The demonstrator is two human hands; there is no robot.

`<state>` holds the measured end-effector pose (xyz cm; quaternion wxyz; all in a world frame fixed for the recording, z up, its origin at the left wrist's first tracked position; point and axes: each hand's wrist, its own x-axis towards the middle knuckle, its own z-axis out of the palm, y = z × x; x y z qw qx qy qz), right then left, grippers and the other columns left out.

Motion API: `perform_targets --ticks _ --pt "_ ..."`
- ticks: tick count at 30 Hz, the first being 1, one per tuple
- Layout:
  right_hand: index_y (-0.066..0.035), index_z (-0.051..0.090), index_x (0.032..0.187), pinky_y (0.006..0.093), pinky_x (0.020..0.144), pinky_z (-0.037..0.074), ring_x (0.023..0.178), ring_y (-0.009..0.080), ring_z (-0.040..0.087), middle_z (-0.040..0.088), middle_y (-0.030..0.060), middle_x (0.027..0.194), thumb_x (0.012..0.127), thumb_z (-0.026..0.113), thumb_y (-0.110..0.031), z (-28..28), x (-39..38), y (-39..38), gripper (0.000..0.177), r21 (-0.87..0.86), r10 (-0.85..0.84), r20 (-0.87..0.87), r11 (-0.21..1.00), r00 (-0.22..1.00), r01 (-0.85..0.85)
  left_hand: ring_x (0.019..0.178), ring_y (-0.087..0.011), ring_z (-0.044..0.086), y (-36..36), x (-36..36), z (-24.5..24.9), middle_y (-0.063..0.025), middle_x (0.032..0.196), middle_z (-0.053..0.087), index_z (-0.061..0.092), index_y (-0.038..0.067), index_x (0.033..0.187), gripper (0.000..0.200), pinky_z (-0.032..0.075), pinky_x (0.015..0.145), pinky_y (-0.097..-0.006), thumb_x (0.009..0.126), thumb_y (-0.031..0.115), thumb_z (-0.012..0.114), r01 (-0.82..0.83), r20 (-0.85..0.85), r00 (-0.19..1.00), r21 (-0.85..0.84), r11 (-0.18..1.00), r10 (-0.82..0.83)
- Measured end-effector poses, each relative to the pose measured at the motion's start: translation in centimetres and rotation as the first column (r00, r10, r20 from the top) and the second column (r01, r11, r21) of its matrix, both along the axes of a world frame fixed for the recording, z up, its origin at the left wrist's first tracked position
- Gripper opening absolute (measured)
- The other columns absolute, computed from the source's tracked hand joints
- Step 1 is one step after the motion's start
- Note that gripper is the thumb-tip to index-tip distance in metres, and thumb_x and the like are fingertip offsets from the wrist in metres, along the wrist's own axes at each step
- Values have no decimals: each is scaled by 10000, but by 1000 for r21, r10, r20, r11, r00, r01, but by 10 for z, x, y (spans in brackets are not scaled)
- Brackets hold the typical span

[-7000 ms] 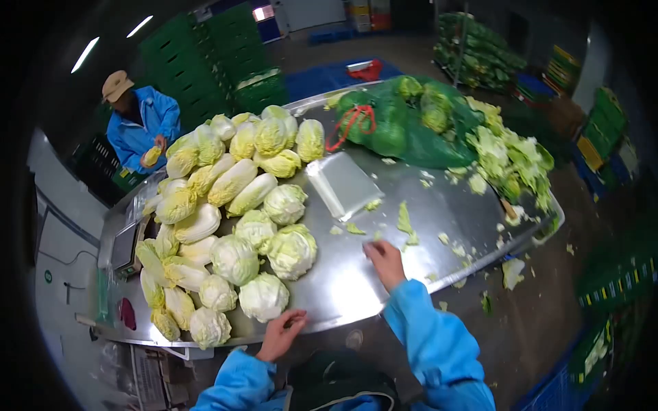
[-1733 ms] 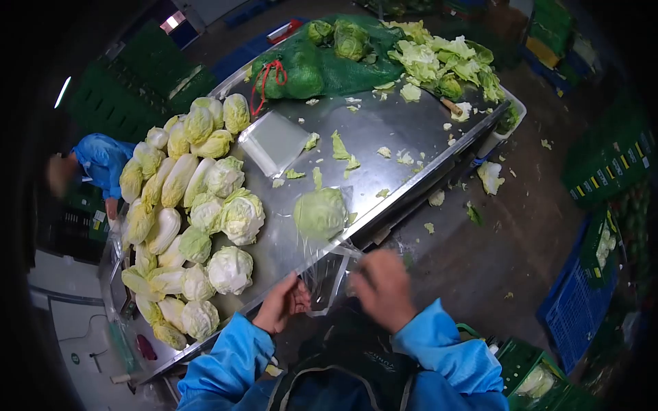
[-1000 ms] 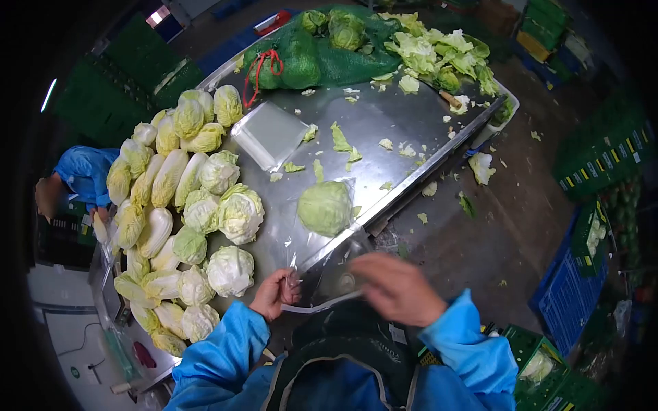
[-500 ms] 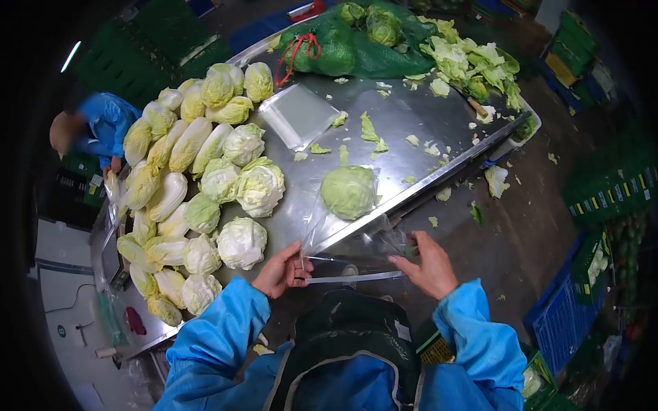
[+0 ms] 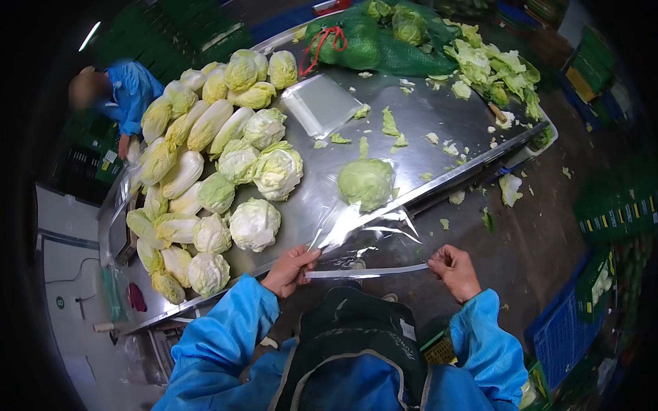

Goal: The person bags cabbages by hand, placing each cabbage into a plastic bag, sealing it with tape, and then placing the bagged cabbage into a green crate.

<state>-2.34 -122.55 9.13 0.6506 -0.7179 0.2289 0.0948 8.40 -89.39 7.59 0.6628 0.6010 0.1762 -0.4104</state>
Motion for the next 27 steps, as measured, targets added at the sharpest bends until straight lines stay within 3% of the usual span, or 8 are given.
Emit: perform_targets --ticks 6,8,12,15,17,21,24,27 --pt "-8 528 767 243 506 391 567 101 478 525 44 664 780 619 -44 23 3 -6 99 -117 117 -90 985 989 -127 524 -59 458 3 -4 4 36 632 498 508 123 768 220 371 475 -200 787 267 673 4 -11 1000 4 1000 -3" --pt "-13 541 792 299 548 413 624 203 516 525 91 721 749 612 -33 58 15 30 86 -607 263 296 794 918 -31 522 -68 464 -1 -9 1 25 626 493 512 116 778 209 391 475 -212 790 252 671 -58 44 997 19 998 57" --pt "-43 554 927 404 673 415 788 327 515 516 130 790 704 622 -59 54 63 130 233 -499 656 496 751 568 -432 513 -61 489 -8 -10 9 28 669 534 507 114 784 183 416 459 -213 837 255 609 -39 69 997 -55 998 43" --pt "-59 548 950 402 734 403 848 321 510 524 126 852 691 628 -70 31 76 159 271 -530 722 420 687 550 -497 560 -99 551 -6 -7 30 -11 722 578 508 94 796 195 470 502 -230 859 268 571 -46 -11 999 -10 999 46" --pt "-57 543 909 407 777 388 903 322 501 530 123 900 689 620 -62 27 76 163 233 -614 770 269 600 579 -513 613 -123 586 -1 -4 28 -38 749 597 514 78 810 191 498 547 -236 873 257 539 -27 -80 997 -145 989 15" --pt "-50 529 861 418 733 407 853 326 523 535 134 857 684 614 -61 28 80 162 197 -647 790 279 575 546 -501 625 -120 582 0 -4 18 -38 745 593 523 73 826 166 491 554 -237 862 233 550 22 3 1000 -63 998 -22" --pt "-42 518 833 421 675 426 774 335 542 539 139 764 710 601 -80 31 80 161 153 -583 837 199 519 509 -625 643 -120 585 -1 -4 5 -33 729 591 525 77 824 156 481 551 -238 856 226 560 92 91 992 -26 995 -89" --pt "-37 485 798 377 569 410 612 277 512 483 97 623 777 581 -125 44 49 145 132 -286 859 272 503 434 -816 608 -116 579 0 -2 2 -20 682 584 524 82 811 161 463 530 -226 852 231 572 52 138 989 2 999 -51"
